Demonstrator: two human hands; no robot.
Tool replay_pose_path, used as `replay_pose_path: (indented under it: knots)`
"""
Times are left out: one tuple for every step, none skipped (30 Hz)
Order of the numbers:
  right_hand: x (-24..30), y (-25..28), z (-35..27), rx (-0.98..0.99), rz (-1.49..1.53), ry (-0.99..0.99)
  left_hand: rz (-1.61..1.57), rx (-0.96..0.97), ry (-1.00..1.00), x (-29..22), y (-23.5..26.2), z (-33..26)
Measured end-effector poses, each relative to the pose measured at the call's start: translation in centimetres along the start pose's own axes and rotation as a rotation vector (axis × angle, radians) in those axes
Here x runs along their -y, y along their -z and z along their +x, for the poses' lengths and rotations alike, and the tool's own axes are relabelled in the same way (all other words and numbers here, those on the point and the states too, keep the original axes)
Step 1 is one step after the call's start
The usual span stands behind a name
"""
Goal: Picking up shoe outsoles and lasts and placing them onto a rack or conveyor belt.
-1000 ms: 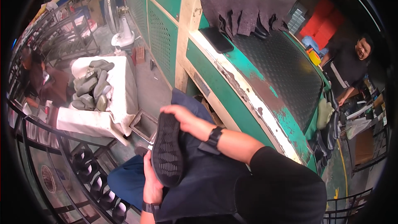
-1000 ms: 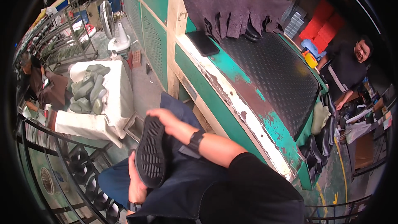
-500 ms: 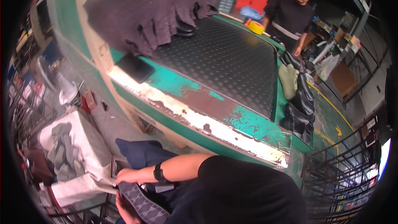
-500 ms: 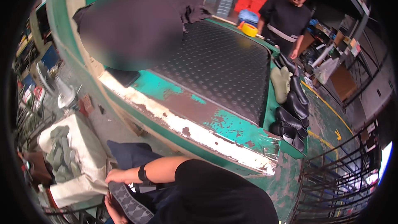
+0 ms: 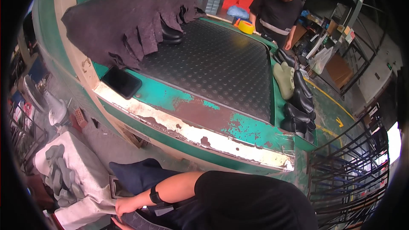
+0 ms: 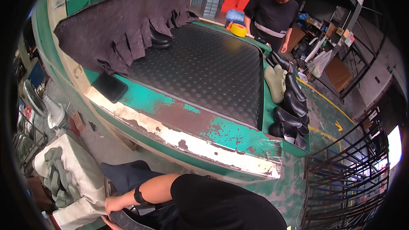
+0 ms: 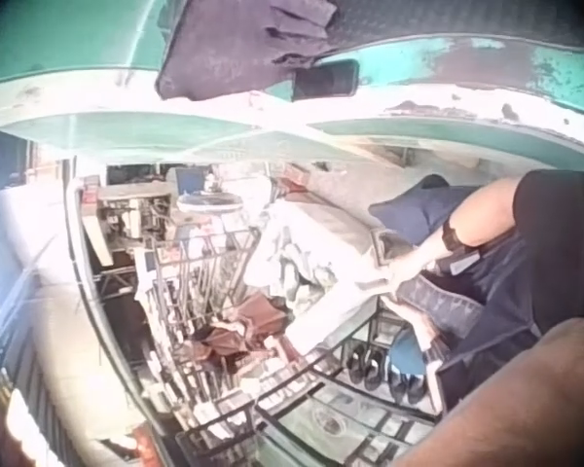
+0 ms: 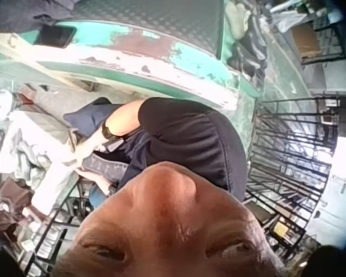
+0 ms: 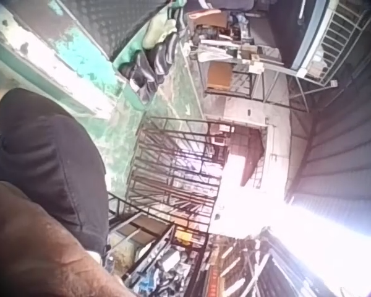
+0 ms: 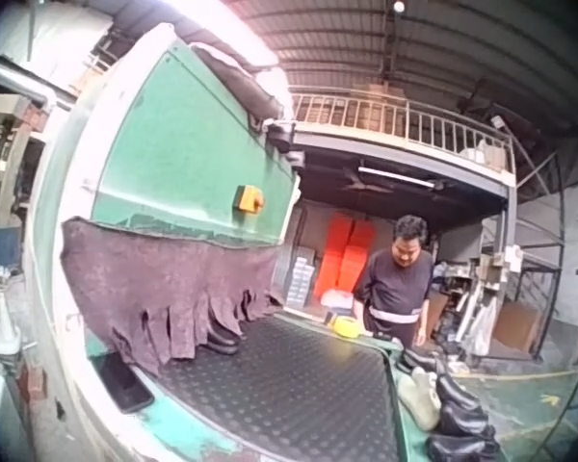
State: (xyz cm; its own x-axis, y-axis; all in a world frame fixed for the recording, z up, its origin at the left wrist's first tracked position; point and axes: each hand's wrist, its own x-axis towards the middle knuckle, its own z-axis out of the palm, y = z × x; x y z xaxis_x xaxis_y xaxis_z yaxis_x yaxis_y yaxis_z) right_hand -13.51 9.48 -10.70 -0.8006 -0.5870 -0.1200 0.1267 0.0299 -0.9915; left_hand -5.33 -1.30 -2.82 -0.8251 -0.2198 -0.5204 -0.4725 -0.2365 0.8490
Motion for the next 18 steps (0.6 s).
replay_pose_path:
  knots:
    - [0.0,0.0,-0.1,0.009,0.019,-0.013,0.004,0.000,-0.003,0.2,0.0,0.0]
    - [0.1,0.0,-0.3,-0.004,0.047,0.022,0.008,0.000,-0.006,0.2,0.2,-0.1]
    - [0.1,0.1,-0.5,-0.006,0.100,0.041,0.015,0.005,-0.001,0.4,0.2,-0.1]
    - [0.1,0.1,-0.6,0.006,0.124,0.046,0.013,0.006,0.000,0.5,0.2,-0.2]
    - [0.2,0.1,-0.7,-0.038,0.069,-0.012,0.016,0.008,0.006,0.6,0.2,-0.2]
    - [0.3,0.1,-0.8,-0.039,0.064,0.005,0.018,0.014,0.008,0.7,0.2,-0.2]
    - [0.4,0.1,-0.8,-0.057,0.028,0.003,0.013,0.011,0.005,0.8,0.1,-0.2]
    - [0.5,0.0,-0.8,-0.077,-0.008,-0.023,0.014,0.015,0.004,0.8,0.0,-0.2]
    - [0.6,0.0,-0.8,-0.079,-0.007,0.010,0.018,0.018,0.002,0.9,-0.1,-0.3]
    - [0.7,0.0,-0.8,-0.094,-0.006,0.015,0.020,0.020,0.001,0.9,-0.2,-0.2]
    - [0.7,0.0,-0.8,-0.102,-0.028,-0.014,0.025,0.020,0.001,0.9,-0.2,-0.3]
    - [0.7,0.0,-0.8,-0.110,-0.004,0.020,0.024,0.021,-0.001,1.0,-0.3,-0.3]
    - [0.8,0.0,-0.8,-0.125,0.007,0.029,0.027,0.020,-0.002,1.0,-0.3,-0.3]
    - [0.8,0.0,-0.9,-0.120,0.001,0.001,0.032,0.021,-0.001,1.0,-0.4,-0.3]
    - [0.8,0.1,-1.0,-0.141,0.017,0.040,0.031,0.019,-0.005,1.0,-0.4,-0.4]
    - [0.9,0.2,-1.1,-0.120,0.028,-0.002,0.035,0.023,-0.004,1.1,-0.4,-0.3]
    - [0.9,0.2,-1.2,-0.104,0.023,-0.058,0.033,0.022,-0.005,1.1,-0.5,-0.4]
    - [1.0,0.3,-1.2,-0.098,0.039,-0.041,0.035,0.020,-0.009,1.1,-0.5,-0.4]
